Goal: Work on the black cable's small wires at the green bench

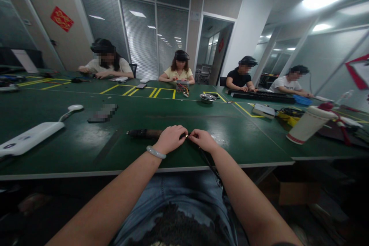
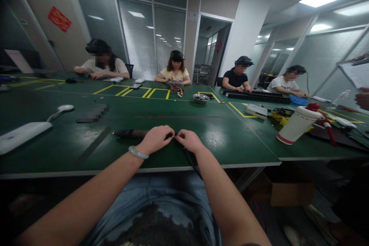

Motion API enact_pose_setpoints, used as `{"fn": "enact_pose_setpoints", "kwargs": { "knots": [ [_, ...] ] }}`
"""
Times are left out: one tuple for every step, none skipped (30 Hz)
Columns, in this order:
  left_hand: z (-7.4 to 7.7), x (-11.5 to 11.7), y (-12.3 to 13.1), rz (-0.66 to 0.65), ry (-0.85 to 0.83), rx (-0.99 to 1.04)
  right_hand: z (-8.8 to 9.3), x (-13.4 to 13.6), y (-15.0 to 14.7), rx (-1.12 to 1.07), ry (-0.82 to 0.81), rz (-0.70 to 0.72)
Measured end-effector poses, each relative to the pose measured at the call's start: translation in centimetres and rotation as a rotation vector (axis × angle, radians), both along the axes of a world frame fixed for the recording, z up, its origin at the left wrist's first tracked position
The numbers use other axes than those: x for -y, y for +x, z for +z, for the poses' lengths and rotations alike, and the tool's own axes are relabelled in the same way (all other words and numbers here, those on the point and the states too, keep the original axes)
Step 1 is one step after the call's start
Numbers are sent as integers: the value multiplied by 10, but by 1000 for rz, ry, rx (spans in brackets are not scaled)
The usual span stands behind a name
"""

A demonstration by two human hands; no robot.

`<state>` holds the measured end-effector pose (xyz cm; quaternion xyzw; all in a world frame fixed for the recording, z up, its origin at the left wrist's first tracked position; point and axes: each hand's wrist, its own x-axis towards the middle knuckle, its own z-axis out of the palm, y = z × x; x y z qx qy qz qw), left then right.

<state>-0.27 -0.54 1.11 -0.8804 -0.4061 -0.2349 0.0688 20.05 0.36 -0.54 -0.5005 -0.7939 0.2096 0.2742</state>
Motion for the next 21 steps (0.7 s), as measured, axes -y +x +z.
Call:
{"fn": "enact_pose_setpoints", "kwargs": {
  "knots": [
    [0, 0, 0, 2, 0, 1, 1, 0, 0, 1, 0, 0],
    [0, 0, 0, 4, 0, 1, 1, 1, 0, 3, 1, -2],
    [0, 0, 0, 7, 0, 0, 1, 1, 0, 4, 4, -2],
    [-1, 0, 0, 10, 0, 0, 1, 1, 0, 6, 6, -3],
    [0, 0, 0, 11, -2, -2, 1, 1, 0, 6, 6, -3],
    [0, 0, 0, 12, -3, -4, 1, 1, 0, 6, 5, -4],
    [0, 0, 1, 12, -5, -5, 0, 1, 0, 5, 4, -5],
    [0, 1, 1, 12, -5, -4, 0, 0, 0, 4, 4, -6],
    [0, 1, 1, 14, -5, -3, -1, 0, 0, 2, 5, -5],
    [1, 1, 1, 17, -4, 0, -2, -1, 0, 1, 7, -3],
    [1, 2, 1, 21, -4, 3, -2, -1, 0, 0, 10, -1],
    [2, 2, 1, 28, -4, 6, -2, -1, 0, 1, 12, 0],
    [2, 3, 1, 34, -6, 6, -2, -2, 0, 4, 13, 0],
    [2, 3, 1, 39, -9, 5, -2, -2, 0, 8, 13, -1],
    [3, 3, 1, 41, -11, 3, -2, -2, 0, 13, 13, -2],
    [3, 3, 1, 38, -12, 0, -2, -2, 0, 17, 13, -3],
    [4, 3, 1, 33, -13, -2, -2, -2, 0, 19, 13, -3],
    [4, 3, 1, 26, -13, -2, -2, -2, 0, 20, 13, -1],
    [4, 3, 0, 19, -11, -2, -3, -2, 1, 20, 15, 1],
    [4, 3, 0, 16, -9, -1, -3, -2, 1, 20, 18, 3],
    [3, 3, 0, 16, -8, 0, -3, -2, 1, 19, 20, 6]
  ]
}}
